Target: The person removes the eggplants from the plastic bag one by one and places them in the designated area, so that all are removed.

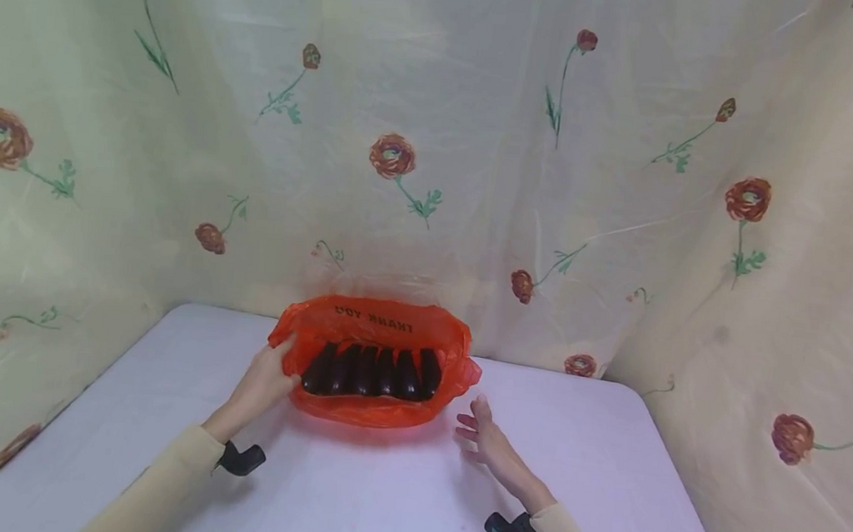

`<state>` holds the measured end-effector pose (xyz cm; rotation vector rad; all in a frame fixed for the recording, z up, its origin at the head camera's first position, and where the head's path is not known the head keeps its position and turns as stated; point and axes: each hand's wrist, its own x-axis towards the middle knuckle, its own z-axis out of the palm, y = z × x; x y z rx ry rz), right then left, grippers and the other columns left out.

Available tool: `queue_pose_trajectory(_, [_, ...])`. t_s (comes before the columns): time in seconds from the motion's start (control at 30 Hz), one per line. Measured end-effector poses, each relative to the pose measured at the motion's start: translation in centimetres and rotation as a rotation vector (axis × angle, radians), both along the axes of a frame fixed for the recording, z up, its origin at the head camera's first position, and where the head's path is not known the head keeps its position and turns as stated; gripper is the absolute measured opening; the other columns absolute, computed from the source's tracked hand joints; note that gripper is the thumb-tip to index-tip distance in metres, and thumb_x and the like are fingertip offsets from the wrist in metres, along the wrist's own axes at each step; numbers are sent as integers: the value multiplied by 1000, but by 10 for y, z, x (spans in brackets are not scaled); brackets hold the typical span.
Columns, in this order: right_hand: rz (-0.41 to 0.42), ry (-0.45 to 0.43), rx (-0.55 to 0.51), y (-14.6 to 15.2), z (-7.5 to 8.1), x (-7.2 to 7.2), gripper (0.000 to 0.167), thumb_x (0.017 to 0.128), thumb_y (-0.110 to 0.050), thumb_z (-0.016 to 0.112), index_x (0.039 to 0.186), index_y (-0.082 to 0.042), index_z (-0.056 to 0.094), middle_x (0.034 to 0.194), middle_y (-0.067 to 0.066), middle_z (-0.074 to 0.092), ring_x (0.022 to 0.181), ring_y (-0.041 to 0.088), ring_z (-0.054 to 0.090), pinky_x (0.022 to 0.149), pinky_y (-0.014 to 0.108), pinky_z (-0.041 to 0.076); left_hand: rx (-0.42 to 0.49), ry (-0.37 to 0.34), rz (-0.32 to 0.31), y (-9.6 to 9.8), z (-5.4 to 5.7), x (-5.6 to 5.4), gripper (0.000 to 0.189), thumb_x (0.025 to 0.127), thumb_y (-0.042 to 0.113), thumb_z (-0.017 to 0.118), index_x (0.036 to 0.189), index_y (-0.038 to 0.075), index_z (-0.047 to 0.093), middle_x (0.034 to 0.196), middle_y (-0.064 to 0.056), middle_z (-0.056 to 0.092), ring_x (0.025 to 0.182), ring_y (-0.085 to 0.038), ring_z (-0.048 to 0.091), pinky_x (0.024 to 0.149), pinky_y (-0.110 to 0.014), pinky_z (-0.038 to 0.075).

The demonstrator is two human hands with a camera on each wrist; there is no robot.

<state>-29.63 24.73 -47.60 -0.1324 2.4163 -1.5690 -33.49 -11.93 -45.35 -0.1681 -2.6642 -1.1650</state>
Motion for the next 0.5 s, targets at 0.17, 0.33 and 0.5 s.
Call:
queue_pose_trajectory(0.17, [1,-45,-3,4,-1,5,87,96,-65,6,154,-2,13,145,24,44,129,41,48,94,51,50,-17,-24,-57,3,3,5,77,78,-5,66,147,-4,32,138,-29,48,98,-32,51,61,-28,53])
queue_pose_trajectory(0.33, [9,-52,-12,5,-1,6,87,95,-65,4,154,-2,12,145,24,44,129,41,48,94,51,50,-37,13,-56,5,5,9,77,78,-5,66,147,-2,34,137,-25,51,103,-31,53,81,-42,57])
queue_pose_trajectory(0.5, [5,-66,-34,4,-3,7,89,94,-67,4,154,-3,14,144,23,46,128,41,48,93,52,51,-28,13,-63,5,5,12,79,78,-5,65,149,-1,31,137,-24,51,106,-33,54,86,-45,56])
